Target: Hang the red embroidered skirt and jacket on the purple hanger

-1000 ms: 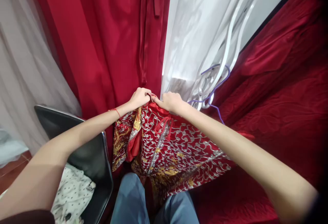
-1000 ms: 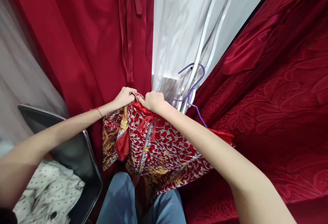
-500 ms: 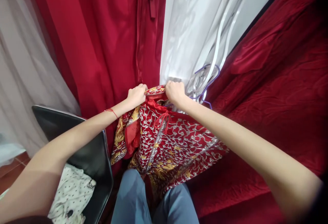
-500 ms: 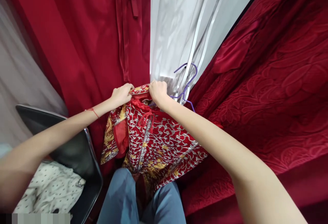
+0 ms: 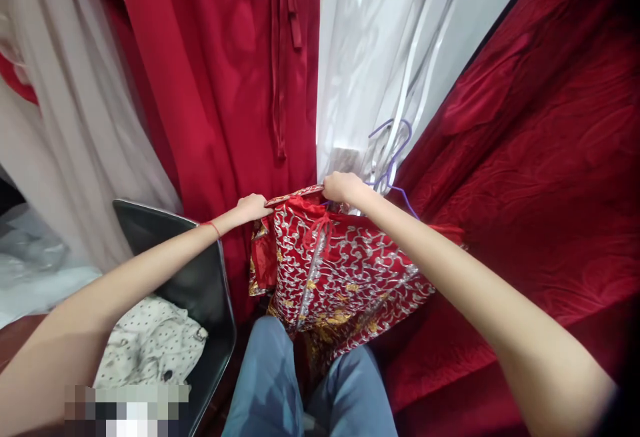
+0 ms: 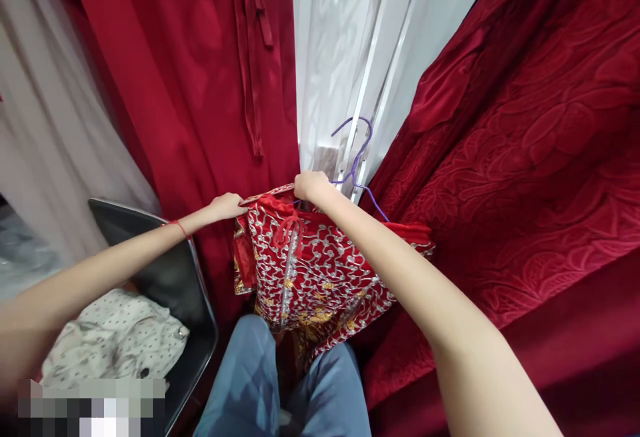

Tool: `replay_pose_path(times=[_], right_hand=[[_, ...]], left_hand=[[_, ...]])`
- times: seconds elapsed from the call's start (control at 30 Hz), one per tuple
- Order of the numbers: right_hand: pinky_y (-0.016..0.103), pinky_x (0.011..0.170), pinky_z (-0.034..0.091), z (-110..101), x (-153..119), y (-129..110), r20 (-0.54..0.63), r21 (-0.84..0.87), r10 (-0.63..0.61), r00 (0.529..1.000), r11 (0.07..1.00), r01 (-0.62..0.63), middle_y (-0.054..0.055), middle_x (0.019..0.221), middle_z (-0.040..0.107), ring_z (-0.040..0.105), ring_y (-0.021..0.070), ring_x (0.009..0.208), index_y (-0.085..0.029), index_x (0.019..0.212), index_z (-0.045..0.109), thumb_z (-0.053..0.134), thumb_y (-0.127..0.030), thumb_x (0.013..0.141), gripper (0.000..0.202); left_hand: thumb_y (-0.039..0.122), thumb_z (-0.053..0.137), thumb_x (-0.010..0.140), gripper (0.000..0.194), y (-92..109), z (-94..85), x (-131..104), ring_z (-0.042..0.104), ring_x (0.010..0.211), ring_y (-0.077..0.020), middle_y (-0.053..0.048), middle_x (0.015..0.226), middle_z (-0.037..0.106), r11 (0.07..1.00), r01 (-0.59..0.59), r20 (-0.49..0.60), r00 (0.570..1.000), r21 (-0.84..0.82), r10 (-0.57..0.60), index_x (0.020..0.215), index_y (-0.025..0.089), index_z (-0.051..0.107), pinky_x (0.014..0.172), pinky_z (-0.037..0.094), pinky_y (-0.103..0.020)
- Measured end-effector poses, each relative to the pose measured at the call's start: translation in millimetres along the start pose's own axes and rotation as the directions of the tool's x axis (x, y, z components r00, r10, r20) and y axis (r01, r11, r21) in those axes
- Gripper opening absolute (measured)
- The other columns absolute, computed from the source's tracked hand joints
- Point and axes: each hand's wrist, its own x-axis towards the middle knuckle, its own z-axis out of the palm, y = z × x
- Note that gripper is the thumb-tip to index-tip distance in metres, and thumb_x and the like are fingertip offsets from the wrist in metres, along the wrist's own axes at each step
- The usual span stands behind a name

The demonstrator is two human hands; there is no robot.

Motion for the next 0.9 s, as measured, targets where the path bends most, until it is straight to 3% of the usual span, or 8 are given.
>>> replay_pose_path(times=[0.1,0.2,0.37,0.53,0.6,0.77,0.83,0.9], right_hand=[[0.037,0.093,0.054,-1,-4,-2,-0.048,0.029,0.031,0.998,0.999,-0.030,0.023,0.117,0.072,0.069,0.0307,0.114,-0.011,0.126,0.070,0.048,-0.018,0.094,0.039],[0.035,0.094,0.053,1,-7,-1,-0.120,0.060,0.078,0.990,0.996,-0.072,0.026,0.123,0.068,0.066,0.0307,0.119,-0.008,0.127,0.068,0.042,-0.015,0.097,0.041],[0.037,0.096,0.052,5,-2,3,-0.136,0.099,0.162,0.977,0.984,-0.149,0.027,0.120,0.069,0.066,0.0314,0.119,-0.006,0.123,0.070,0.046,-0.007,0.093,0.039],[0.040,0.093,0.054,6,1,3,-0.171,0.119,0.197,0.965,0.977,-0.178,0.030,0.119,0.068,0.066,0.0322,0.118,-0.002,0.125,0.068,0.042,-0.005,0.092,0.042],[0.040,0.090,0.055,6,0,3,-0.167,0.113,0.198,0.966,0.977,-0.180,0.030,0.115,0.069,0.068,0.0324,0.115,-0.002,0.124,0.068,0.046,-0.007,0.091,0.040],[0.042,0.089,0.055,8,-1,4,-0.140,0.089,0.148,0.979,0.987,-0.137,0.028,0.114,0.071,0.069,0.0329,0.111,-0.006,0.120,0.071,0.057,-0.023,0.092,0.036],[0.043,0.091,0.054,9,-4,5,-0.134,0.082,0.109,0.985,0.992,-0.099,0.028,0.116,0.070,0.068,0.0335,0.114,-0.008,0.122,0.070,0.056,-0.025,0.092,0.037],[0.044,0.092,0.052,10,-6,6,-0.135,0.079,0.048,0.990,0.996,-0.038,0.027,0.118,0.070,0.066,0.0341,0.117,-0.010,0.123,0.070,0.055,-0.026,0.092,0.038]], left_hand=[[0.041,0.044,0.092,0.043,-10,-16.9,-15,0.070,0.109,-0.0304,-0.011,0.117,0.075,0.997,0.041,-0.214,0.975,-0.066,-0.054,0.116,0.021,0.073,0.084,0.054,-0.034],[0.043,0.035,0.098,0.046,-9,-38.7,-24,0.069,0.109,-0.0301,-0.012,0.117,0.074,0.996,0.052,-0.426,0.902,-0.066,-0.075,0.124,0.022,0.067,0.084,0.053,-0.035],[0.056,0.037,0.099,0.055,5,-62.4,-31,0.070,0.104,-0.0352,-0.020,0.107,0.074,0.956,-0.031,-0.355,0.925,0.291,0.138,0.112,0.013,0.069,0.082,0.050,-0.038],[0.058,0.035,0.100,0.056,40,-60.8,-47,0.071,0.092,-0.0280,-0.016,0.100,0.075,0.991,-0.042,-0.389,0.917,0.124,0.087,0.095,0.016,0.071,0.068,0.045,-0.029],[0.052,0.042,0.099,0.049,63,-51.2,-59,0.071,0.085,-0.0274,-0.015,0.093,0.075,0.971,-0.177,-0.309,0.925,0.159,0.219,0.087,0.015,0.071,0.065,0.041,-0.030],[0.059,0.036,0.099,0.057,99,-53.5,-82,0.062,0.063,-0.0171,-0.003,0.066,0.067,0.873,-0.483,-0.289,0.847,-0.066,0.446,0.068,0.018,0.061,0.060,0.038,-0.027],[0.060,0.046,0.094,0.050,100,-65.6,-77,0.062,0.067,-0.0167,-0.002,0.070,0.068,0.876,-0.476,-0.360,0.833,-0.076,0.421,0.072,0.018,0.062,0.063,0.039,-0.027],[0.056,0.061,0.085,0.040,99,-74.9,-63,0.065,0.081,-0.0199,-0.005,0.090,0.073,0.911,-0.407,-0.512,0.798,-0.071,0.317,0.092,0.017,0.066,0.069,0.042,-0.028]])
